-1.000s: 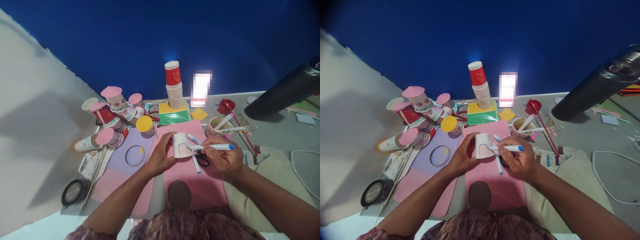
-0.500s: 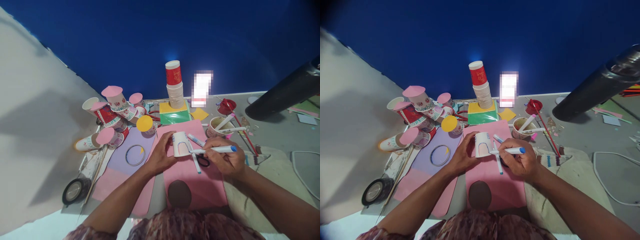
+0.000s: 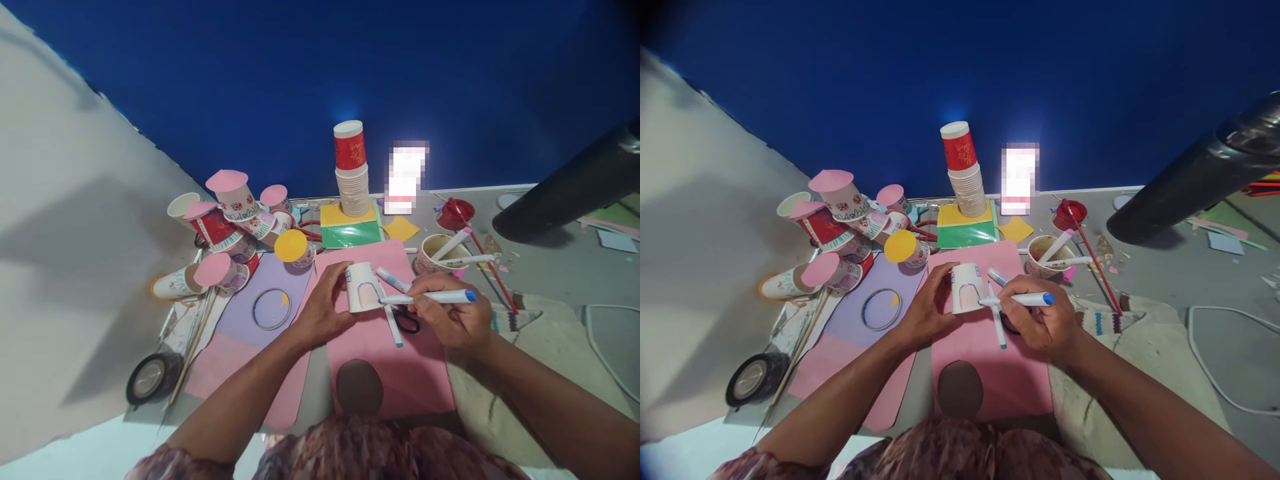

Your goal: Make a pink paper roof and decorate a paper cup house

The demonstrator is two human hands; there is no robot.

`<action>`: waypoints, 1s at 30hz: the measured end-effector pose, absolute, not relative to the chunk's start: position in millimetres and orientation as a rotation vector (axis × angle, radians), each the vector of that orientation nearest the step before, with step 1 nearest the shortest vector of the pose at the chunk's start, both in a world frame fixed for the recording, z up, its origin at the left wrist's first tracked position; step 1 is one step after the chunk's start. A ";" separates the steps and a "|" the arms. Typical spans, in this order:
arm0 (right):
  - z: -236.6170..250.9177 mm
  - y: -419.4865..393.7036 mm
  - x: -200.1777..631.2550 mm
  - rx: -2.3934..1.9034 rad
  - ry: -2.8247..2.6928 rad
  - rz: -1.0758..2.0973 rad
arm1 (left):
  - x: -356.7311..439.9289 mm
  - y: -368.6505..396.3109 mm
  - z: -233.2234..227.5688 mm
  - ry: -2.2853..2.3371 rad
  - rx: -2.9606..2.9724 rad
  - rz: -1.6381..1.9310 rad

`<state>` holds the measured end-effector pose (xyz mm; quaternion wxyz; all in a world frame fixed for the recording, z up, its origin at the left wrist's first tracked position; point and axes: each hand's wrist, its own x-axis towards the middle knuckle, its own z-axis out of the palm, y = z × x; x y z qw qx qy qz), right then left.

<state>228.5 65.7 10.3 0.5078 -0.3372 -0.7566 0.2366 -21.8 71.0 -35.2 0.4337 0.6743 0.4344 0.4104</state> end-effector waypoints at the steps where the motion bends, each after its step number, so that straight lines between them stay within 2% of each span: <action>1: 9.7 65.3 228.1 -0.818 -1.812 0.551 | -22.3 71.0 -34.9 1.081 1.702 1.016; 9: 4.7 62.9 221.4 -0.752 -1.864 0.471 | -26.4 70.7 -35.0 1.065 1.957 0.947; 19: 9.7 64.8 220.1 -0.754 -1.961 0.426 | -25.6 72.1 -38.2 1.070 1.989 0.948; 30: 8.5 64.1 220.6 -0.750 -1.956 0.502 | -24.6 71.9 -35.2 1.065 2.000 0.939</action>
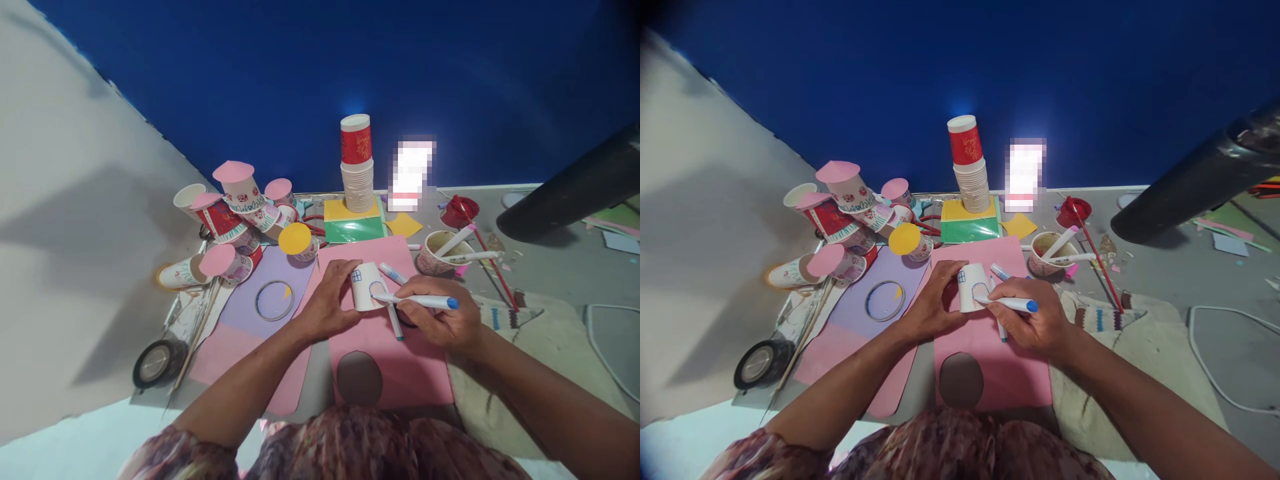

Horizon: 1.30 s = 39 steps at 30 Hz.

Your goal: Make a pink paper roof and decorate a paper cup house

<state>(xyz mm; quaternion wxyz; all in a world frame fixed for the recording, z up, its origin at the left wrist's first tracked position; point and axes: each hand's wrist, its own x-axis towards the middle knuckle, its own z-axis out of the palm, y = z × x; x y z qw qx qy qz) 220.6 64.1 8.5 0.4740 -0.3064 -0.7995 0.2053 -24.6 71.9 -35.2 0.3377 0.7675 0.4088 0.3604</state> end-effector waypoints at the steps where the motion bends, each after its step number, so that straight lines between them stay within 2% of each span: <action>1: 8.9 63.9 221.2 -0.748 -1.970 0.511 | -24.6 71.9 -35.2 1.068 1.997 0.935; 19: 18.3 64.7 220.5 -0.718 -1.953 0.580 | -26.7 73.6 -36.7 1.062 2.007 0.942; 24: 7.3 61.3 224.3 -0.820 -1.852 0.671 | -27.1 73.1 -39.6 1.053 1.945 0.953; 28: -6.0 63.0 227.9 -0.914 -1.688 0.629 | -26.3 73.0 -45.3 1.038 1.856 0.973; 39: -19.8 90.7 233.8 -0.958 -2.133 0.523 | -27.3 73.2 -45.5 1.022 1.829 0.974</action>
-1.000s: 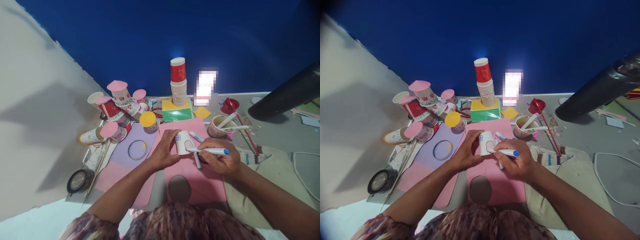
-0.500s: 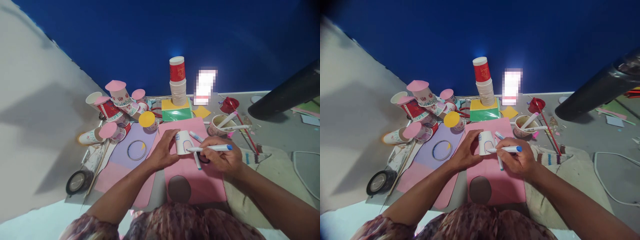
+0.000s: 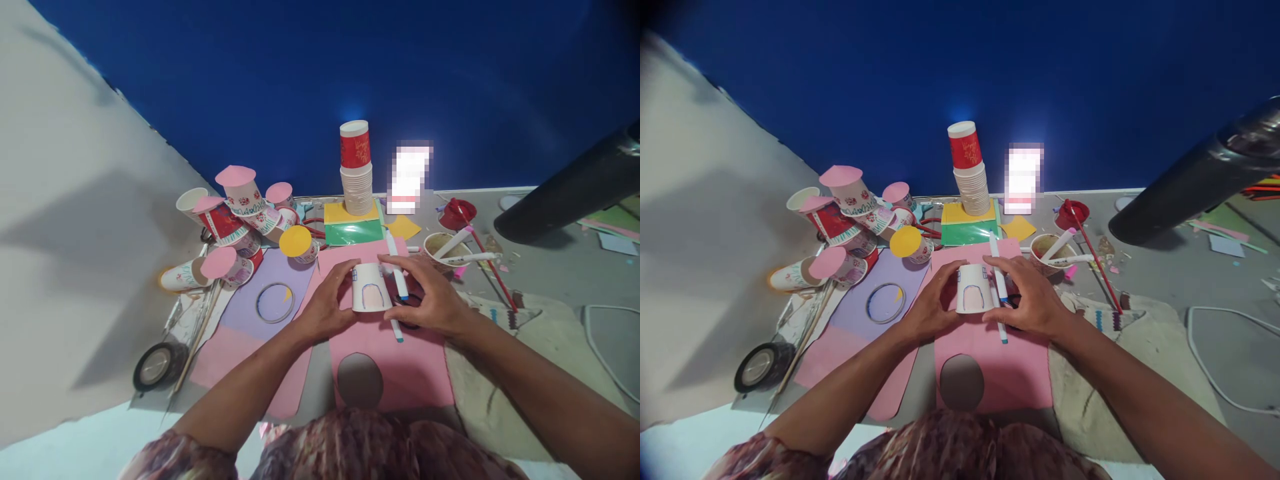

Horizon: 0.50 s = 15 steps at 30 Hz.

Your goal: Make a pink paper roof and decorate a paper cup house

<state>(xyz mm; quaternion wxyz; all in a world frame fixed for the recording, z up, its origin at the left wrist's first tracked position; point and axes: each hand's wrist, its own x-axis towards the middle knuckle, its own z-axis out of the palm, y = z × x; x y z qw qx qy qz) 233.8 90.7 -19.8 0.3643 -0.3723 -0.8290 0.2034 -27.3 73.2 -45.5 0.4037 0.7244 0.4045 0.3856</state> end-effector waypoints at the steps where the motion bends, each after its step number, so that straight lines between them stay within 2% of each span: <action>1: -20.6 91.4 234.3 -0.943 -2.158 0.521 | -27.5 73.2 -44.9 1.020 1.838 0.979; 15: -22.1 96.0 236.3 -0.827 -2.238 0.388 | -22.0 67.7 -29.6 0.926 1.610 0.959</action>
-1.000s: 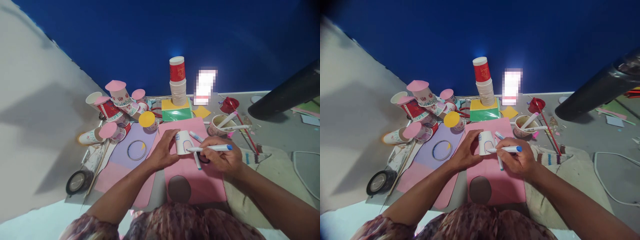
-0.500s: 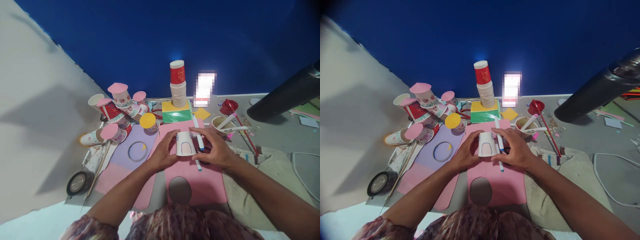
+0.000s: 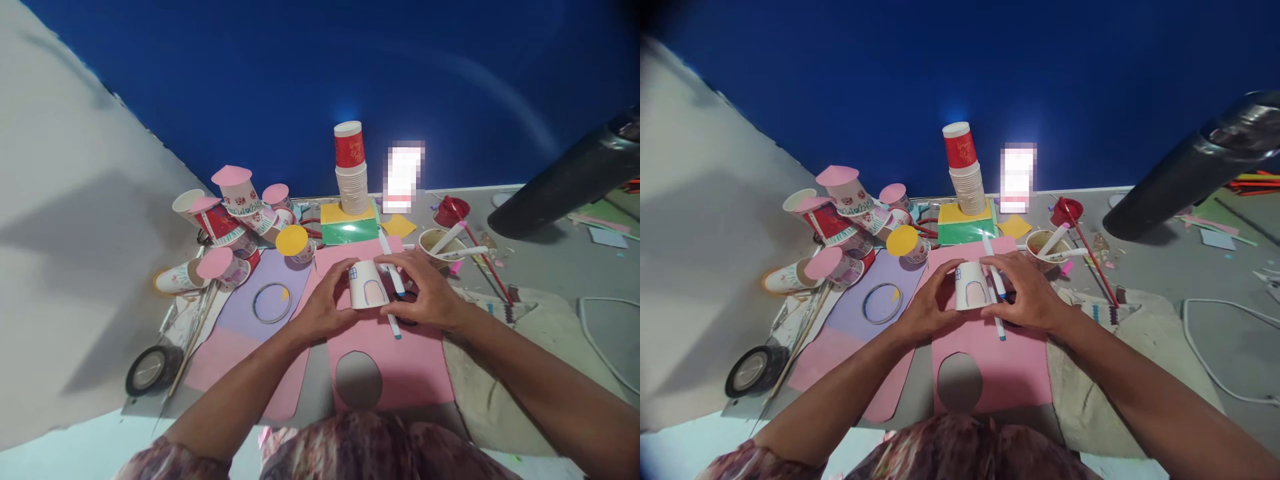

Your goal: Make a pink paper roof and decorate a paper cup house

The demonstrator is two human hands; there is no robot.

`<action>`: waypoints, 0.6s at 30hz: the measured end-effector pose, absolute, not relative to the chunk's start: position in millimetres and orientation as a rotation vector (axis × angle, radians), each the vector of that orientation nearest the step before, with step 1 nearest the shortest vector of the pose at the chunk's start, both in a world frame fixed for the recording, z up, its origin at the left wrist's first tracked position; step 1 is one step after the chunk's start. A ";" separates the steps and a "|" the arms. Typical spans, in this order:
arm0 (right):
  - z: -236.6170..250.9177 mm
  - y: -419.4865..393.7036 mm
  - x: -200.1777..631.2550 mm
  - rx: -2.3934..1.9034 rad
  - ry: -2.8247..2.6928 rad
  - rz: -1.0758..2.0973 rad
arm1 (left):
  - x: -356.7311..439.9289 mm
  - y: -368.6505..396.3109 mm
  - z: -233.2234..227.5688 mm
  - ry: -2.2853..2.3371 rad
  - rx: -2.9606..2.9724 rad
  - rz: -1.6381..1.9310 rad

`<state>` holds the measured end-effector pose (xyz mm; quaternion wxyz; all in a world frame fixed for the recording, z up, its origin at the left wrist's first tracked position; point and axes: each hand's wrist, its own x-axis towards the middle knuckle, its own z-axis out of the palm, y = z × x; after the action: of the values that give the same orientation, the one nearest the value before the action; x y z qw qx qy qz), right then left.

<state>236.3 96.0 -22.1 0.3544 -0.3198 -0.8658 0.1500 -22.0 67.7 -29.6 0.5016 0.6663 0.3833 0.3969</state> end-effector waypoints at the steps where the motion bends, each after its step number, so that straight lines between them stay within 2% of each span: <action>1: -22.2 96.1 236.4 -0.824 -2.249 0.380 | -22.3 68.1 -30.2 0.922 1.634 0.959; 18: -29.8 97.4 231.2 -0.778 -2.314 0.232 | -29.5 70.1 -38.8 1.015 2.016 0.982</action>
<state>231.2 97.4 -29.8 0.3377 -0.2986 -0.8882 0.0889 -29.5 70.1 -38.8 0.3334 0.7722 0.3888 0.3762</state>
